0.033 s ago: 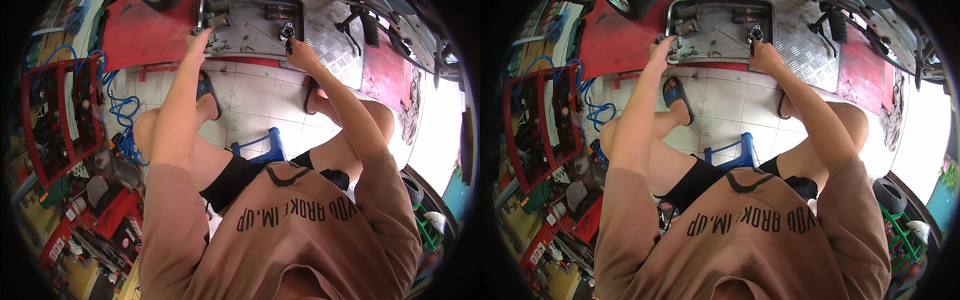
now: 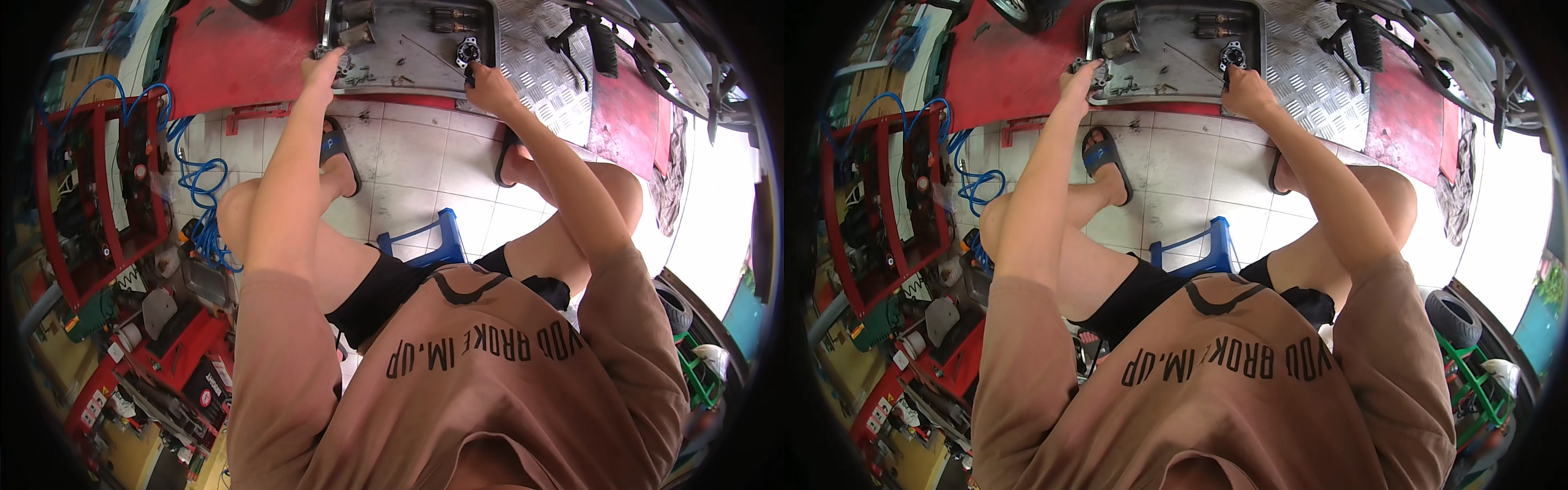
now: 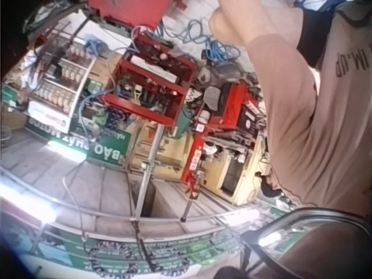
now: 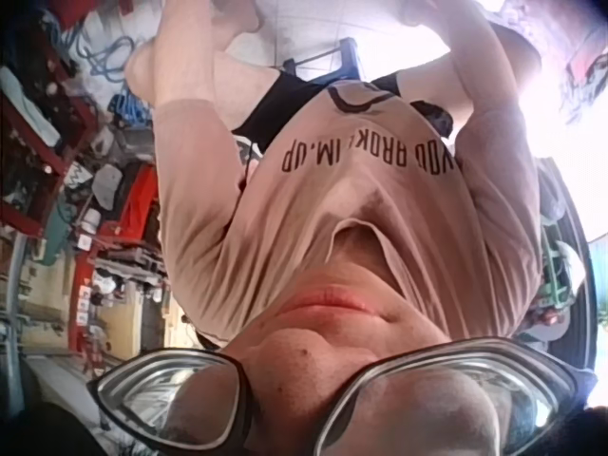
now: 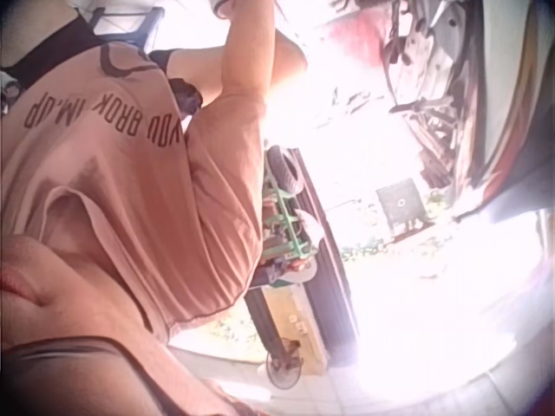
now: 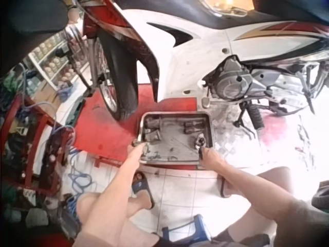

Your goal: The person uses a screwdriver to pry and manipulate internal components of a small metallic mechanical assembly, placing small parts into a metal tray.

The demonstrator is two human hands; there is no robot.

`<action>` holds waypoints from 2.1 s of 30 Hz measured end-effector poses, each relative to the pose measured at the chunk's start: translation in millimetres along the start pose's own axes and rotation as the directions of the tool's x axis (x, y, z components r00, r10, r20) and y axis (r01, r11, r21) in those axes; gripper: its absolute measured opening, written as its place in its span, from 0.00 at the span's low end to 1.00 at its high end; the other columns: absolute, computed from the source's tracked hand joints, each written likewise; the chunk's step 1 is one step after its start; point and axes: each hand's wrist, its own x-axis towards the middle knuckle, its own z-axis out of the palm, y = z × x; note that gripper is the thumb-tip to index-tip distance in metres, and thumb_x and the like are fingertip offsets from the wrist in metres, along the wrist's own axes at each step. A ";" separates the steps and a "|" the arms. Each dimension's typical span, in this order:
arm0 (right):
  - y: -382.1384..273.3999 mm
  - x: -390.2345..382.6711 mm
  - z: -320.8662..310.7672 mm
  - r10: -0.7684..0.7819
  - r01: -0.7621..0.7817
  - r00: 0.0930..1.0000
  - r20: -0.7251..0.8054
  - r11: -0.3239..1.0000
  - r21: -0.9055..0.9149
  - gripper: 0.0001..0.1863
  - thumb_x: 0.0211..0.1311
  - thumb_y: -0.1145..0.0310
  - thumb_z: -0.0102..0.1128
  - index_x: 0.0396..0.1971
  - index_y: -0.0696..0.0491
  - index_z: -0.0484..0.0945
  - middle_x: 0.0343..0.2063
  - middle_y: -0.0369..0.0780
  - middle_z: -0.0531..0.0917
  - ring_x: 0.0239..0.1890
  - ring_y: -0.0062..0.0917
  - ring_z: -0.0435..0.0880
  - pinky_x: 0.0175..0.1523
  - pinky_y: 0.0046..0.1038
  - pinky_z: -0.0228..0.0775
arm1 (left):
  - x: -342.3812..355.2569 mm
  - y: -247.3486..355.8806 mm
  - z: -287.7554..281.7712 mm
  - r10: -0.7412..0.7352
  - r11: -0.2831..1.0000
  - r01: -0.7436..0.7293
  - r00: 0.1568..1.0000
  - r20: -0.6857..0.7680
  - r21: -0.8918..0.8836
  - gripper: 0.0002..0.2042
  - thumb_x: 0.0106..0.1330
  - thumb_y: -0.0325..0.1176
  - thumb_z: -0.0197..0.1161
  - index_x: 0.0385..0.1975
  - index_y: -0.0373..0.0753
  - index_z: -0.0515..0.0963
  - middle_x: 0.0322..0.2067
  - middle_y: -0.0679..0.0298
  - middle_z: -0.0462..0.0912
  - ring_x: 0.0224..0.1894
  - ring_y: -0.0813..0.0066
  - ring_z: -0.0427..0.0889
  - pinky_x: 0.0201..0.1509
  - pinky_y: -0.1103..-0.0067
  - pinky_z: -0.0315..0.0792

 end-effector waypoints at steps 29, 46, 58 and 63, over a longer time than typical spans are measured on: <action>-12.3 5.8 5.7 -0.058 0.058 0.998 -0.003 0.998 0.036 0.19 0.51 0.66 0.53 0.45 0.56 0.76 0.42 0.54 0.80 0.47 0.47 0.80 0.52 0.41 0.73 | 2.5 -1.2 -4.4 -0.019 1.000 0.019 1.000 0.003 0.012 0.15 0.50 0.35 0.71 0.36 0.38 0.77 0.31 0.64 0.82 0.31 0.76 0.80 0.28 0.77 0.71; -2.9 25.3 19.1 0.005 -0.001 0.996 -0.094 0.999 0.039 0.19 0.53 0.65 0.54 0.47 0.52 0.76 0.42 0.51 0.81 0.48 0.46 0.79 0.54 0.40 0.73 | 4.8 -5.6 -9.0 -0.017 1.000 0.017 1.000 0.007 0.015 0.15 0.51 0.34 0.71 0.36 0.36 0.77 0.32 0.63 0.82 0.30 0.75 0.81 0.27 0.78 0.72; -15.1 24.1 11.7 -0.020 0.020 1.000 -0.009 1.000 0.015 0.19 0.53 0.65 0.54 0.45 0.56 0.76 0.42 0.52 0.81 0.48 0.46 0.79 0.54 0.40 0.72 | 4.8 -6.4 -12.3 -0.019 1.000 0.019 1.000 -0.009 0.021 0.16 0.51 0.34 0.71 0.37 0.36 0.77 0.33 0.63 0.82 0.31 0.76 0.80 0.27 0.77 0.73; -26.3 17.5 7.2 -0.013 0.012 0.998 0.061 1.000 0.017 0.22 0.51 0.66 0.53 0.49 0.53 0.76 0.44 0.52 0.80 0.49 0.46 0.79 0.55 0.39 0.72 | -0.1 -2.7 -12.2 -0.034 0.999 0.034 0.999 -0.013 0.003 0.16 0.51 0.34 0.71 0.37 0.36 0.77 0.32 0.63 0.82 0.30 0.76 0.80 0.26 0.78 0.73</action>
